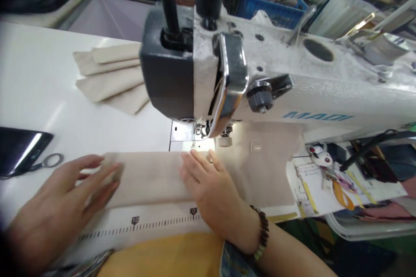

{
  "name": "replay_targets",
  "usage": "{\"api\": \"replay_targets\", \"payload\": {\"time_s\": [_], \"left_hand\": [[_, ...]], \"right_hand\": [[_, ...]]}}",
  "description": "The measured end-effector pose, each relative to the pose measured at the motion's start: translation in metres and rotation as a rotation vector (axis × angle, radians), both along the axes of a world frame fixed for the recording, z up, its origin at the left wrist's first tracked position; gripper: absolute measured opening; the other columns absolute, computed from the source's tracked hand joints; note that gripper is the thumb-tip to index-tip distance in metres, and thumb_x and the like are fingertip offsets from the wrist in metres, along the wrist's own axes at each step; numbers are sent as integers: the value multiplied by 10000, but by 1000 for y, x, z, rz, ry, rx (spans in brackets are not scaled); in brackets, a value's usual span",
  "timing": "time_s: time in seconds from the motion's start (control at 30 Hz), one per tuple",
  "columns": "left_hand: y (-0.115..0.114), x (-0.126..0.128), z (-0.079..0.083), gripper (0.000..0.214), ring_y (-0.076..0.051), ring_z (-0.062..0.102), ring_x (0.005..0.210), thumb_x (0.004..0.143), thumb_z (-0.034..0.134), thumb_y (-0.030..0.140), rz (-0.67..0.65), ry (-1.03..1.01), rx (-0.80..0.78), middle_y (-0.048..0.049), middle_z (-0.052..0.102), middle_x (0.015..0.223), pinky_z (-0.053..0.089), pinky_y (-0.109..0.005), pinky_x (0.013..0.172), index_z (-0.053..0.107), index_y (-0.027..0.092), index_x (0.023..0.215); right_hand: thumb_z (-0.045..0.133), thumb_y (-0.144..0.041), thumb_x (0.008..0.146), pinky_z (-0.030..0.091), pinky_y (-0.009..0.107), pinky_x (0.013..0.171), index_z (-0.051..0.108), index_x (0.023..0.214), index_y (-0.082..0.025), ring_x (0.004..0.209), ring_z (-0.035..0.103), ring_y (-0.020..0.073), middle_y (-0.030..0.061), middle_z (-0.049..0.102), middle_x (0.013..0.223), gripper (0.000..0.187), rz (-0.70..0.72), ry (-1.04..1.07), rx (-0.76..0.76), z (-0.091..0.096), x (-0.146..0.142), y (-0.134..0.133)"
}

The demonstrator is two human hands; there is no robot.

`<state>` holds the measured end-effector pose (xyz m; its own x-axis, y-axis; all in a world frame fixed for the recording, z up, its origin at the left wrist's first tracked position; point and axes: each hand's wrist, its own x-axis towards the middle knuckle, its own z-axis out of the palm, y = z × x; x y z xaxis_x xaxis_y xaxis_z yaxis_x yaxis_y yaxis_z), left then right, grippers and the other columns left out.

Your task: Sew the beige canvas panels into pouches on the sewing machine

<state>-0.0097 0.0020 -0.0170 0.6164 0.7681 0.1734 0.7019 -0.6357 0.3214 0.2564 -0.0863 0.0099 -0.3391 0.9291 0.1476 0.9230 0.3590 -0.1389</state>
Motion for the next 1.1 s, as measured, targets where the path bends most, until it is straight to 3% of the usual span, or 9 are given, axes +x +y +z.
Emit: {"api": "replay_targets", "payload": {"time_s": [0.1, 0.17, 0.23, 0.3, 0.43, 0.6, 0.8, 0.97, 1.1], "left_hand": [[6, 8, 4, 404, -265, 418, 1238, 921, 285, 164, -341, 79, 69, -89, 423, 1373, 423, -426, 977, 468, 206, 1279], [8, 18, 7, 462, -198, 463, 1202, 909, 204, 79, -443, 97, 95, -75, 466, 1346, 446, -343, 962, 445, 177, 1290], [7, 32, 12, 439, -203, 532, 1102, 914, 189, 82, -402, 121, 126, -109, 546, 1241, 482, -337, 902, 508, 118, 1213], [3, 47, 17, 348, -252, 569, 966, 939, 299, 211, -332, 184, 150, -141, 610, 1072, 501, -398, 839, 566, 74, 1116], [-7, 64, 13, 520, -322, 527, 1000, 865, 510, 408, -210, 277, 159, -186, 565, 1115, 474, -464, 836, 477, 47, 1238], [-12, 59, -7, 603, -367, 303, 1297, 899, 383, 504, -171, 258, 227, -237, 277, 1430, 326, -506, 1010, 362, 83, 1330], [3, 33, -15, 786, -378, 270, 1321, 884, 180, 624, -118, 294, 227, -278, 284, 1419, 303, -525, 1024, 311, -2, 1340], [6, 0, -6, 690, -453, 288, 1283, 921, 242, 526, 25, 269, 337, -342, 302, 1368, 315, -591, 975, 347, -48, 1289], [-20, 17, 7, 394, -306, 513, 1088, 936, 378, 322, -234, 160, 392, -199, 509, 1222, 432, -425, 909, 433, 74, 1238]], "right_hand": [[375, -66, 875, 375, 432, 1007, 582, 1115, -65, 1130, 485, 244, 145, 573, 1204, 316, 92, -35, -35, 0, -3, 6], [432, -96, 871, 413, 403, 968, 607, 1059, -63, 1071, 509, 249, 154, 588, 1151, 259, 99, -55, -33, -1, -8, 11], [488, -195, 880, 464, 401, 886, 606, 1060, -73, 966, 535, 249, 149, 609, 1045, 247, 92, -69, -50, -4, -14, 14], [532, -331, 869, 467, 443, 862, 562, 1160, -93, 917, 535, 257, 137, 600, 981, 376, 53, -70, -55, -9, -19, 15], [516, -420, 868, 323, 557, 998, 471, 1296, -170, 1168, 426, 319, 159, 523, 1189, 497, -28, -14, -12, -24, -24, 10], [414, -419, 917, 234, 595, 1035, 432, 1330, -202, 1339, 226, 339, 162, 312, 1441, 467, -28, 17, -41, -32, -20, 6], [433, -424, 908, 237, 597, 1029, 435, 1334, -212, 1338, 233, 356, 170, 312, 1447, 476, -39, 14, -50, -31, -20, 7], [446, -415, 903, 232, 593, 1033, 436, 1332, -199, 1342, 216, 365, 189, 290, 1452, 481, -42, 21, -44, -32, -21, 7], [470, -414, 891, 256, 586, 1025, 446, 1315, -193, 1342, 207, 371, 187, 304, 1441, 478, -52, 33, -13, -31, -21, 5]]}}
